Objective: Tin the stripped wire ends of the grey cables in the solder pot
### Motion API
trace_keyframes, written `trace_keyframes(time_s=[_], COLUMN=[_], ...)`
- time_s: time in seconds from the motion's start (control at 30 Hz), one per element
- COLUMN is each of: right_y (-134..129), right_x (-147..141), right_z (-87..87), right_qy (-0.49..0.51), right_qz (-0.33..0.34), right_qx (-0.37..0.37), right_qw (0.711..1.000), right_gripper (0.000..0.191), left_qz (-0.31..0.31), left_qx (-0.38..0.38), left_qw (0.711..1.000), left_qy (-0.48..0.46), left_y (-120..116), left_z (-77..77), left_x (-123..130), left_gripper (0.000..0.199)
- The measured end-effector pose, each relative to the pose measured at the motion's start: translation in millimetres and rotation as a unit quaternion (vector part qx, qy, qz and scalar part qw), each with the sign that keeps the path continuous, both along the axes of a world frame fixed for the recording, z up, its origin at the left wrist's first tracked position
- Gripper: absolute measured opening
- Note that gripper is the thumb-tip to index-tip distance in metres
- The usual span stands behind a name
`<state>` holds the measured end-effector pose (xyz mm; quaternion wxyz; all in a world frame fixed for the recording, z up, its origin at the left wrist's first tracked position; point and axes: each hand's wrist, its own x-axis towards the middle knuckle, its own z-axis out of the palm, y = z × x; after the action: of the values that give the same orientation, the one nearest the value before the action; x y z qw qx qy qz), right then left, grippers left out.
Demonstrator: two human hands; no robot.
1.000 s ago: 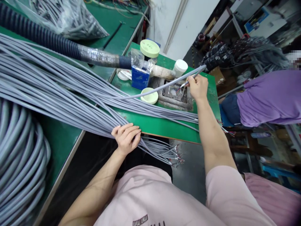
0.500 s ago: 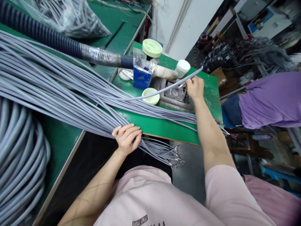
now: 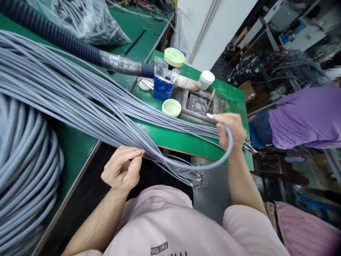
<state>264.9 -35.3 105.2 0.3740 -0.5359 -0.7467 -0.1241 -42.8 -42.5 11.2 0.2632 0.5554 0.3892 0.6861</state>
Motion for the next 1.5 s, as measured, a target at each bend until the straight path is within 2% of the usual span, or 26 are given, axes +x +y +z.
trace_keyframes(time_s=[0.03, 0.07, 0.13, 0.2, 0.27, 0.37, 0.47, 0.67, 0.97, 1.07, 1.2, 1.3, 1.4, 1.47, 1.5], right_y=[-13.9, -26.3, -47.0, -63.8, -77.7, -93.2, -101.5, -106.0, -111.2, -111.0, -111.0, -113.0, -115.2, -115.6, -115.3], right_x=[-8.7, -17.5, -34.6, -49.9, -62.0, -73.4, -80.0, -87.7, -88.3, -91.2, -95.3, -98.4, -105.1, -111.6, -114.7], right_z=[-3.8, -8.3, -18.4, -28.5, -37.6, -48.0, -53.1, -56.8, -66.2, -66.0, -64.2, -63.2, -62.8, -62.7, -62.6], right_qy=[-0.017, -0.026, -0.029, -0.021, -0.018, -0.017, -0.019, -0.016, -0.013, -0.025, -0.03, 0.036, 0.128, 0.161, 0.174], right_qz=[0.052, 0.091, 0.145, 0.174, 0.191, 0.207, 0.224, 0.226, 0.235, 0.231, 0.244, 0.25, 0.174, 0.118, 0.102], right_qx=[-0.008, -0.008, -0.017, -0.015, -0.02, -0.029, -0.029, -0.03, -0.058, -0.062, -0.078, -0.125, -0.218, -0.289, -0.322], right_qw=[0.998, 0.995, 0.989, 0.984, 0.981, 0.978, 0.974, 0.974, 0.97, 0.971, 0.966, 0.96, 0.952, 0.936, 0.925], right_gripper=[0.019, 0.021, 0.027, 0.029, 0.028, 0.026, 0.025, 0.021, 0.027, 0.029, 0.032, 0.034, 0.02, 0.008, 0.01], left_qz=[-0.033, -0.077, -0.188, -0.293, -0.367, -0.425, -0.429, -0.419, -0.412, -0.397, -0.362, -0.341, -0.336, -0.348, -0.359], left_qx=[0.015, -0.008, -0.12, -0.226, -0.293, -0.344, -0.378, -0.403, -0.4, -0.398, -0.389, -0.382, -0.398, -0.416, -0.424], left_qw=[0.999, 0.997, 0.975, 0.928, 0.875, 0.816, 0.792, 0.779, 0.783, 0.788, 0.797, 0.806, 0.804, 0.795, 0.79], left_qy=[0.0, 0.002, -0.007, -0.051, -0.115, -0.187, -0.214, -0.235, -0.239, -0.25, -0.287, -0.298, -0.288, -0.271, -0.26], left_y=[-2.6, -4.9, -9.0, -13.3, -18.4, -26.8, -33.3, -39.4, -43.3, -45.8, -51.7, -56.5, -59.9, -60.7, -60.4], left_z=[9.0, 16.6, 26.0, 27.0, 22.5, 14.9, 11.9, 4.9, -2.7, -3.5, -5.0, -5.6, -3.2, -0.1, 1.3], left_x=[1.3, 4.4, 14.7, 27.0, 37.5, 45.3, 45.7, 42.9, 39.9, 41.4, 48.9, 55.4, 58.9, 58.7, 57.8], left_gripper=[0.007, 0.008, 0.012, 0.019, 0.027, 0.032, 0.029, 0.031, 0.028, 0.026, 0.034, 0.035, 0.036, 0.037, 0.037])
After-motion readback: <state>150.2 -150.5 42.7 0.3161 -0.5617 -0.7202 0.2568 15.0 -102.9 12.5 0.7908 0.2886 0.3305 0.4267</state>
